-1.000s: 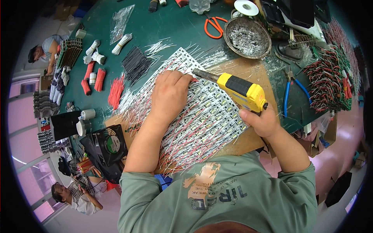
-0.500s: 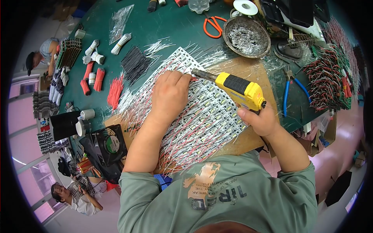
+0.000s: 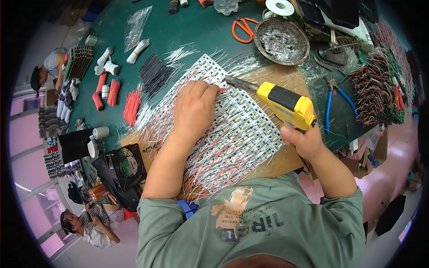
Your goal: The person solders wire connections onto a panel of LED boards using a handheld soldering tool while positioning the wires by hand.
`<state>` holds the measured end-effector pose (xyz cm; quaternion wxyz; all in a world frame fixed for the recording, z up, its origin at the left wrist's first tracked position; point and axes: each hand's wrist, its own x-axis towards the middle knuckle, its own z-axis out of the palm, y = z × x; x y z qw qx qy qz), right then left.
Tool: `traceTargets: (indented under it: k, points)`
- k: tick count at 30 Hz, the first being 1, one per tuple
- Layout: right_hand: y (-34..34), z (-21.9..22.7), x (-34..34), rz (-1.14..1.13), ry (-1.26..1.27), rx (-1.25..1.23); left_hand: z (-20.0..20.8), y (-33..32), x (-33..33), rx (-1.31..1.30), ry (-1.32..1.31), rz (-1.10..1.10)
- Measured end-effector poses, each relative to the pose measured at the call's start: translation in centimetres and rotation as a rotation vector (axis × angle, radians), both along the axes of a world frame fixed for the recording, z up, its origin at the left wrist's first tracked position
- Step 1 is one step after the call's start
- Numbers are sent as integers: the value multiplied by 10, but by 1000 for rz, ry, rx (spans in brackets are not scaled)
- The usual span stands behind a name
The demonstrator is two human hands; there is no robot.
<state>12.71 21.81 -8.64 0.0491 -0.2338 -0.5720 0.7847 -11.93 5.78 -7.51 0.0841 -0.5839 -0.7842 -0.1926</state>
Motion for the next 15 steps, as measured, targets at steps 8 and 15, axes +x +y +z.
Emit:
traceTargets:
  k: [8, 15]
  points:
    - [-7, 12, 8, -59, 13, -40, 11, 0, 9, 9, -69, 0]
    - [-4, 2, 16, 27, 9, 25, 7, -4, 15, 22, -92, -11]
